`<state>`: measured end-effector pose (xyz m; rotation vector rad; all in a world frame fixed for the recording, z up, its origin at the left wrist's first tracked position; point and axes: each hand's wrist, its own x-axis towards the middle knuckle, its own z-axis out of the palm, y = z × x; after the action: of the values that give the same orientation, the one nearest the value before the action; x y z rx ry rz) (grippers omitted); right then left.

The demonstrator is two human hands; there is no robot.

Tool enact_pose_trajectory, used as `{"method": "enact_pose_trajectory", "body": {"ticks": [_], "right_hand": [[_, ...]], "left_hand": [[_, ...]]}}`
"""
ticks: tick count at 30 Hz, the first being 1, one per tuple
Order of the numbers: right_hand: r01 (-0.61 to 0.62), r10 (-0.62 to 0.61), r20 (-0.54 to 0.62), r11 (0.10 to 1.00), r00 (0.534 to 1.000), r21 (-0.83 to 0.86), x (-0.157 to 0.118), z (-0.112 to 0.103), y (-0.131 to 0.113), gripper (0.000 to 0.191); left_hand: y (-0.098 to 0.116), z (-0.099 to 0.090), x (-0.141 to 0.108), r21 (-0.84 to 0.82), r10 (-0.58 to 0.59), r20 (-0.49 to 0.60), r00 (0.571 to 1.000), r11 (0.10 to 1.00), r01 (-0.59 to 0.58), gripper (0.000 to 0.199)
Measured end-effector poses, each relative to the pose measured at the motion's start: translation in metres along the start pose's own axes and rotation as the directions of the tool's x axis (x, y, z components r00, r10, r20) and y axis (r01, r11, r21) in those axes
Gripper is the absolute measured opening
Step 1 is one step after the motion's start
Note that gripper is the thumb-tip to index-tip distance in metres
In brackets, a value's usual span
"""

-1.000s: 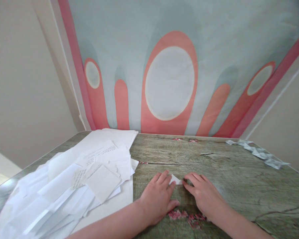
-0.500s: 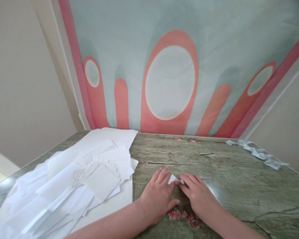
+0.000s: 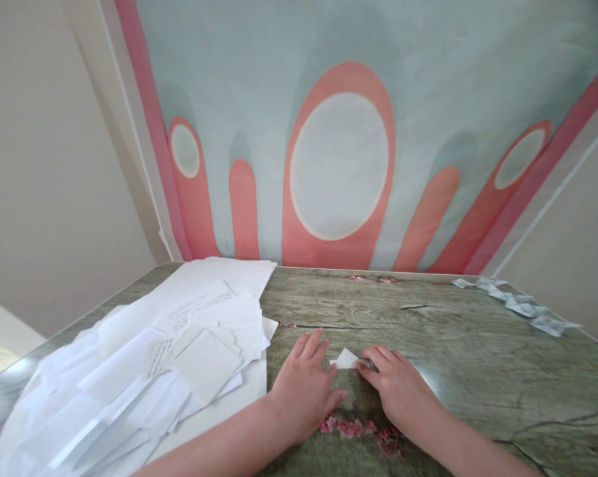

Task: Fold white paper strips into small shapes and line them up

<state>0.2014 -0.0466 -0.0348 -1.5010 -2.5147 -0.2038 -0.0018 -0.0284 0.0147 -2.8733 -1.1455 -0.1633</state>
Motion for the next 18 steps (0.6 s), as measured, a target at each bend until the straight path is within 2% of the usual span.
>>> {"method": "enact_pose_trajectory", "body": {"ticks": [7,11,14,18], "right_hand": [[0.000,0.000,0.032,1.000,1.000,0.023,-0.001,-0.002,0.001,0.023],[0.012,-0.013,0.035,0.999,0.999,0.044,-0.003,-0.002,0.003,0.025],[0.027,-0.028,0.012,0.997,1.000,0.067,-0.005,0.002,0.003,0.025],[0.057,-0.047,-0.080,0.990,0.996,0.125,-0.009,0.007,0.003,0.024]], "left_hand": [[0.006,0.008,0.004,0.119,0.005,0.010,1.000,0.993,-0.006,0.043],[0.007,0.011,0.005,0.134,0.028,-0.028,0.999,0.991,-0.024,0.038],[0.005,0.012,0.006,0.087,0.043,-0.063,0.997,0.996,-0.038,0.030],[-0.002,0.016,0.010,-0.049,0.019,-0.089,0.996,0.999,-0.024,0.019]]}}
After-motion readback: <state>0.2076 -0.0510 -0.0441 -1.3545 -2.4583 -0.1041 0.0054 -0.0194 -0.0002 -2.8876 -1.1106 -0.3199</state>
